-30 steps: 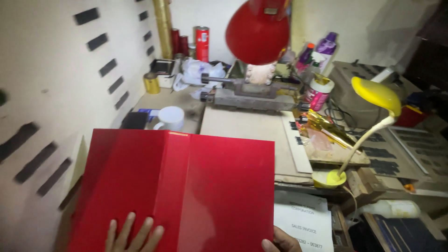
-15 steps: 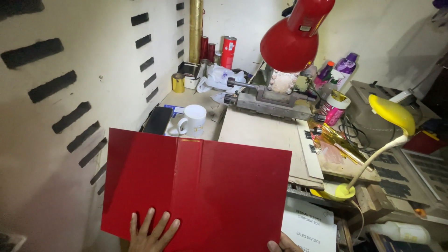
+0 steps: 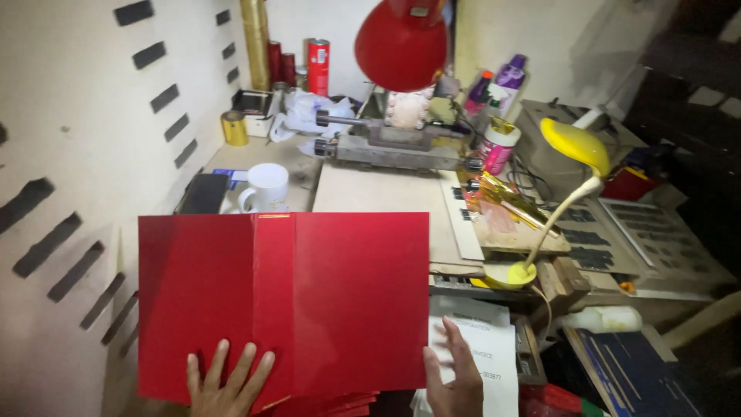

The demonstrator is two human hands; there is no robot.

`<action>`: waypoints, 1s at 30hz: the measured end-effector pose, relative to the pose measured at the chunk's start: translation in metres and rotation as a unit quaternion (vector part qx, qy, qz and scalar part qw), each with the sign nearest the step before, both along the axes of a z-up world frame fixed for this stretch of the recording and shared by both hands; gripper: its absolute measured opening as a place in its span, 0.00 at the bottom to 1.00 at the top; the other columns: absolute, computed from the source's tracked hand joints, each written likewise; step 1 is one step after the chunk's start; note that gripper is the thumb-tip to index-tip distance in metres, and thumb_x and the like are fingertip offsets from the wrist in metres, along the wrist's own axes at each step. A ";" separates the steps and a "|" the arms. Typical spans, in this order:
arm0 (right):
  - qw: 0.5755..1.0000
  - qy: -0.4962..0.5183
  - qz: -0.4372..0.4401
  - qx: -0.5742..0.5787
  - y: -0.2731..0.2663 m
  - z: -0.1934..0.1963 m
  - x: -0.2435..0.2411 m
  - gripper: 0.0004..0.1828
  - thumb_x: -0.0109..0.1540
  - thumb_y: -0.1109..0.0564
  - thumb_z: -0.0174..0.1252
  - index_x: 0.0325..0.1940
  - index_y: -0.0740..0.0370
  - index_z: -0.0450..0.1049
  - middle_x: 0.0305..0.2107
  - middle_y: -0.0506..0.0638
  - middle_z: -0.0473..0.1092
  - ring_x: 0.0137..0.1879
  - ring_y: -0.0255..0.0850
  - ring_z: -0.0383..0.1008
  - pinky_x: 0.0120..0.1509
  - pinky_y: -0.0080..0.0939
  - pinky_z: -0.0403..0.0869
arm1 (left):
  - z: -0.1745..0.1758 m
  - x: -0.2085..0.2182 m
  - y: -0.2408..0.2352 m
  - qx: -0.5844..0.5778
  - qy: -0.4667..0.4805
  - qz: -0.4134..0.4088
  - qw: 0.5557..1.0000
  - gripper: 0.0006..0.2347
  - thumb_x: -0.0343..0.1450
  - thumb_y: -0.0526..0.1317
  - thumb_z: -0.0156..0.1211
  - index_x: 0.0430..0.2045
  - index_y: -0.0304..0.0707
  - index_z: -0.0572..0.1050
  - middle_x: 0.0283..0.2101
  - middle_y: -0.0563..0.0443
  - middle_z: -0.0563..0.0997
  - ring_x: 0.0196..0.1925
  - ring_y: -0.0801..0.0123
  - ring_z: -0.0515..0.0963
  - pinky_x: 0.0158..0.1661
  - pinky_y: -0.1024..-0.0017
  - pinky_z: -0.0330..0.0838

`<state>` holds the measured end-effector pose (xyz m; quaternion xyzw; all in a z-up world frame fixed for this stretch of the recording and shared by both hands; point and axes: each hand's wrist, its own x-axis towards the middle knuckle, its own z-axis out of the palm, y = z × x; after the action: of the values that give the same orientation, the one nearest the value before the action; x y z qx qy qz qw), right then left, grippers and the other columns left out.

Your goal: A person is meticulously aligning a red book cover on a manual hot foil stamping machine, checking its position and inspecting the cover's surface and interior.

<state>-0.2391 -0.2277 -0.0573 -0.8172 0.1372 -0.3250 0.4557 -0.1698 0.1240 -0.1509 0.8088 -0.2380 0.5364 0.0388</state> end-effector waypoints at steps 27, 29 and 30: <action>0.973 0.145 -0.045 0.175 0.012 0.041 -0.015 0.28 0.59 0.53 0.63 0.65 0.47 0.77 0.45 0.50 0.86 0.49 0.36 0.86 0.57 0.35 0.80 | -0.008 0.017 -0.002 0.022 -0.076 0.035 0.996 0.22 0.80 0.62 0.38 0.66 0.63 0.69 0.71 0.54 0.67 0.72 0.44 0.66 0.69 0.34 0.53; 0.957 0.105 0.011 0.271 -0.006 -0.015 -0.013 0.29 0.58 0.56 0.64 0.65 0.55 0.78 0.35 0.56 0.83 0.37 0.39 0.79 0.43 0.35 0.72 | 0.001 0.002 -0.003 0.019 -0.037 0.044 0.998 0.31 0.73 0.71 0.37 0.68 0.63 0.65 0.74 0.56 0.63 0.74 0.46 0.63 0.68 0.33 0.54; 0.927 0.063 0.061 0.366 -0.016 -0.042 -0.012 0.30 0.58 0.59 0.66 0.65 0.64 0.80 0.24 0.63 0.81 0.24 0.41 0.71 0.30 0.36 0.64 | 0.006 -0.004 -0.004 0.018 0.002 0.047 0.999 0.39 0.67 0.79 0.36 0.70 0.64 0.62 0.77 0.57 0.59 0.77 0.48 0.60 0.68 0.32 0.55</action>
<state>-0.2511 -0.2441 -0.0998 -0.6194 0.2247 -0.1714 0.7325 -0.1736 0.1198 -0.1447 0.8207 -0.2093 0.5316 -0.0006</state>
